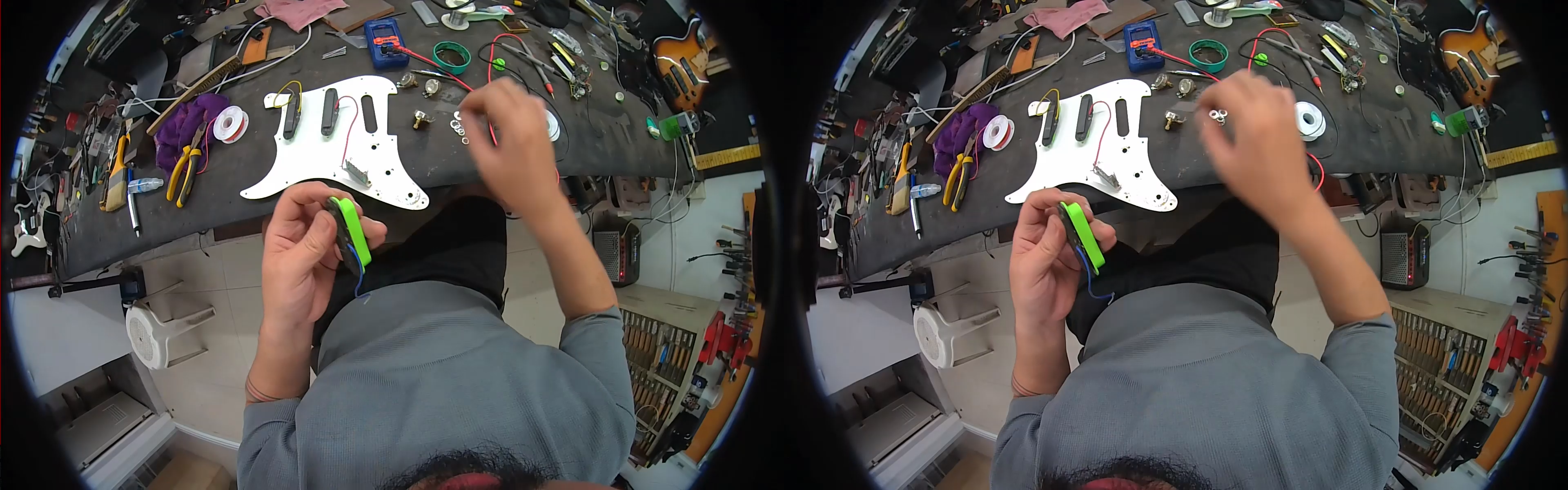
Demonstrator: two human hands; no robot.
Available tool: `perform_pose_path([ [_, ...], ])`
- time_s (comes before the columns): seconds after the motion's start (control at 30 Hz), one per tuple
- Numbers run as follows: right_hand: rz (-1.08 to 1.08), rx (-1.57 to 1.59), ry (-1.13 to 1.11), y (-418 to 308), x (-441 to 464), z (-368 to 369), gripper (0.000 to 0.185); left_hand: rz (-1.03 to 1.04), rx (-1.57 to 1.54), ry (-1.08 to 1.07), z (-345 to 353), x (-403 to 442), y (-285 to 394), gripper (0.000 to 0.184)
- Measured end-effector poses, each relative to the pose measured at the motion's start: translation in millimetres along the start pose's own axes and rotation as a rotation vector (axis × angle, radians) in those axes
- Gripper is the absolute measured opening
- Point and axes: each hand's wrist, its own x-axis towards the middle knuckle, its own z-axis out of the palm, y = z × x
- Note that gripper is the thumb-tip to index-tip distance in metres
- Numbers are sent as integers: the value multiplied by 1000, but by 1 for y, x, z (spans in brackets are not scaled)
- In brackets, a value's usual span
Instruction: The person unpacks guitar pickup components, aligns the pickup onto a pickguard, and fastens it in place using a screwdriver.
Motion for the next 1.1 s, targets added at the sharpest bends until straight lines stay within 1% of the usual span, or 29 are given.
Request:
perform_pose_path([
  [0.07, 128, -202, -94, 44, 6, 5, 9, 35, 27, 40, -2, 1, 4, 23],
  [0.17, 192, -349, -173, 94, 7, 17, 10, 110, 69, 75, -2, 3, 7, 22],
  [0.27, 196, -420, -241, 106, 8, 24, 11, 130, 74, 60, -3, 4, 9, 22],
  [0.37, 220, -412, -255, 108, 8, 27, 12, 149, 109, 56, -7, 6, 11, 21],
  [0.47, 235, -425, -278, 107, 9, 26, 12, 123, 133, 84, -11, 5, 14, 21],
  [0.6, 299, -361, -296, 105, 10, 24, 14, 169, 175, 125, -10, 7, 12, 22],
  [0.67, 292, -320, -263, 114, 5, 26, 16, 191, 239, 135, -16, 9, 12, 23],
  [0.8, 318, -280, -255, 112, 2, 21, 16, 178, 222, 120, -18, 7, 17, 24],
  [0.9, 321, -218, -218, 109, -4, 15, 15, 207, 216, 155, -19, 9, 16, 26],
  [1.0, 330, -148, -141, 99, -10, -2, 13, 226, 227, 150, -24, 10, 16, 29],
  [1.03, 348, -93, -94, 100, -13, -7, 11, 235, 232, 153, -24, 11, 16, 29],
  [1.1, 367, -88, -9, 100, -20, -22, 12, 248, 259, 154, -26, 13, 16, 29],
])
